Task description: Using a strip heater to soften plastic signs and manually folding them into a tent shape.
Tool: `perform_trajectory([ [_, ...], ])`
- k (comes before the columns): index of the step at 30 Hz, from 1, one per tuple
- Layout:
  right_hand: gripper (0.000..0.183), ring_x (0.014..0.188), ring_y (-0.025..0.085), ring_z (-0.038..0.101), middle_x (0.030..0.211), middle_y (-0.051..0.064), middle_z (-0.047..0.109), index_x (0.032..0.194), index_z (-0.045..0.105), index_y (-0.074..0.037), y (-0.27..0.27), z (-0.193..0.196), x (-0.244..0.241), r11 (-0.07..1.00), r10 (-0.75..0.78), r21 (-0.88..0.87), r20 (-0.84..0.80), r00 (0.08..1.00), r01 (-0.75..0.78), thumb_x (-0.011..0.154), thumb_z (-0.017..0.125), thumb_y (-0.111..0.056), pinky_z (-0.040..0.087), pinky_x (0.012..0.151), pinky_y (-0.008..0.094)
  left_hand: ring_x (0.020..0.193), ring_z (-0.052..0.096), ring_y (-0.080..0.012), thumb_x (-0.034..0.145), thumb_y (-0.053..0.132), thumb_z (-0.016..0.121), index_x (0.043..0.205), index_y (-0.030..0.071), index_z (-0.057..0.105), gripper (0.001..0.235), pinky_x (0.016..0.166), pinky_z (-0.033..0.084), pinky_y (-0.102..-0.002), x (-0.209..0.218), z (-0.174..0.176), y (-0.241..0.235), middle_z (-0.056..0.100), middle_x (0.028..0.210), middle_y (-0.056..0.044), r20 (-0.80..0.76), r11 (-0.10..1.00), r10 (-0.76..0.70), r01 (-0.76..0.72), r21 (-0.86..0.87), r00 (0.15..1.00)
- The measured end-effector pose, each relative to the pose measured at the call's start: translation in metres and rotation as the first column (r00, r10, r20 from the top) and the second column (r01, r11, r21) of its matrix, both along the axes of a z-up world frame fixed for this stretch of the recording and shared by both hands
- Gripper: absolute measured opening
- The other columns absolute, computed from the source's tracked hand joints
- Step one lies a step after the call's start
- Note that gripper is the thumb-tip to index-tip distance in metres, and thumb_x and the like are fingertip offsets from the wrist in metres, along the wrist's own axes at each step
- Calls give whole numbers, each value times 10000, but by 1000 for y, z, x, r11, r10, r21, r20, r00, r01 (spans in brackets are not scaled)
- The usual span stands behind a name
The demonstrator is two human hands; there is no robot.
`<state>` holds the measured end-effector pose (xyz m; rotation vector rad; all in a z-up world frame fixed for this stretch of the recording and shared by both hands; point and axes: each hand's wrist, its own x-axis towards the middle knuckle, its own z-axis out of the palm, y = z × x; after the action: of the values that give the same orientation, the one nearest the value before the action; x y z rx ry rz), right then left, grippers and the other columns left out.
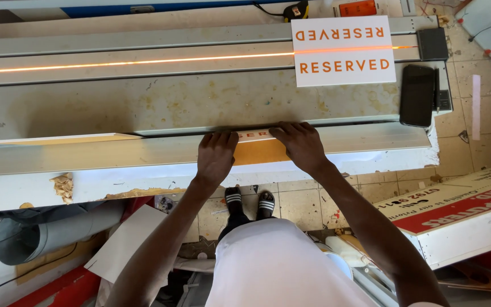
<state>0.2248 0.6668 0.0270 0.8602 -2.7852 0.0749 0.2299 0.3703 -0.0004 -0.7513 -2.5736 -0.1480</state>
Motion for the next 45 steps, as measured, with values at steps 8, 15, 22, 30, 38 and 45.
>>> perform_trajectory([
  [8,477,1218,236,766,1382,32,702,1419,774,-327,-2,-43,17,999,-35,-16,-142,989,33,1008,775,-85,633,990,417,1306,722,-324,1101,605,637,1526,137,695,635,1067,552,-491,26,10,2,770,1334,-128,-68,995,-75,79,60,995],
  [15,467,1344,288,732,1377,89,757,1520,723,-248,-12,-25,25,999,-8,-39,-70,998,5,1155,625,-521,601,1037,485,1259,761,-322,1115,686,570,1413,160,743,629,1023,590,-508,21,-4,1,786,1338,-120,41,996,-73,71,53,996],
  [22,538,1386,308,715,1409,111,756,1603,662,-239,-9,-25,19,999,14,-42,51,999,-12,1159,586,-534,585,1081,490,1207,767,-291,1144,685,523,1366,168,762,611,981,597,-491,20,-2,9,780,1285,-106,33,998,-20,18,59,999],
  [30,689,1438,349,644,1488,141,669,1593,650,-147,-21,-14,23,1000,-3,-19,73,997,4,1074,681,-600,556,1096,550,1117,728,-297,1074,759,546,1287,139,771,693,890,604,-471,7,-27,19,692,1223,-118,59,1000,-10,10,-9,998],
  [38,742,1594,345,504,1688,149,544,1709,521,-140,-25,-29,37,999,-32,5,121,992,32,1149,512,-627,450,1225,587,1402,652,-358,1135,697,490,1446,58,696,740,1130,511,-569,27,-17,24,648,1464,-202,113,998,-12,5,69,994],
  [45,772,1608,346,486,1712,145,520,1738,480,-151,-26,-28,34,999,-40,-7,180,983,42,1150,473,-652,442,1217,604,1420,659,-352,1105,725,528,1447,61,699,766,1159,500,-579,25,-12,24,666,1488,-200,150,996,-1,-12,85,989],
])
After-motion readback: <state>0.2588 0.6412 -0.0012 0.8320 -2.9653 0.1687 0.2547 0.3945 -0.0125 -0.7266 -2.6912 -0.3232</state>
